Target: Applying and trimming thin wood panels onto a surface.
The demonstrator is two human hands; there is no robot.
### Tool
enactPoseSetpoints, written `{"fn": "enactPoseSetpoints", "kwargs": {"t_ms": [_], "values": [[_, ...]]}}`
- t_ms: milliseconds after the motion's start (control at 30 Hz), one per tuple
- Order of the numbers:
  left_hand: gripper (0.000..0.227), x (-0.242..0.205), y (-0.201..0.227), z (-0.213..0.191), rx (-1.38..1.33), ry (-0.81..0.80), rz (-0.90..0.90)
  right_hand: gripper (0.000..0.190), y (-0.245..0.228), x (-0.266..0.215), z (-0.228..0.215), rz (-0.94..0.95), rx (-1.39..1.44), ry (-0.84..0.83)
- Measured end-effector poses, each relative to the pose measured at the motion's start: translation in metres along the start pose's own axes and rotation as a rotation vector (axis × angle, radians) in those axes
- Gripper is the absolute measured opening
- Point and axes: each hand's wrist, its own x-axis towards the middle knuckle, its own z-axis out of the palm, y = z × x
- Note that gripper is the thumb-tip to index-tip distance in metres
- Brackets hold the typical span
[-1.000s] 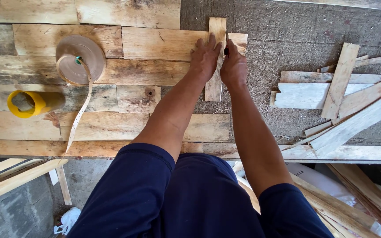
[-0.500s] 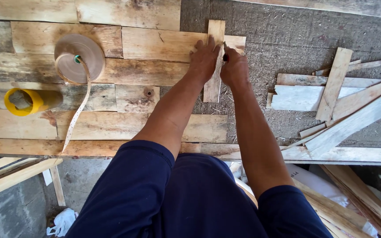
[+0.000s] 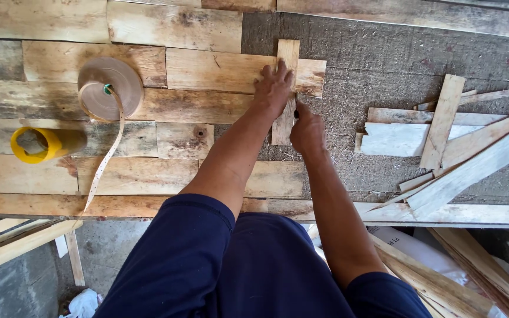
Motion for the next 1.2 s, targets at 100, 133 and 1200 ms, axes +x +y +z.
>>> {"fn": "enactPoseSetpoints", "kwargs": {"t_ms": [100, 133, 1200], "values": [[0.086, -0.001, 0.001, -0.002, 0.042, -0.034, 0.021, 0.052, 0.032, 0.008, 0.014, -0.095, -0.038, 0.006], [0.086, -0.003, 0.0, -0.002, 0.044, -0.039, 0.02, 0.052, 0.024, 0.004, 0.003, -0.093, -0.035, 0.003], [0.08, -0.016, 0.005, -0.021, 0.025, -0.029, 0.002, 0.053, 0.0, 0.036, 0.006, -0.182, -0.004, 0.137]]}}
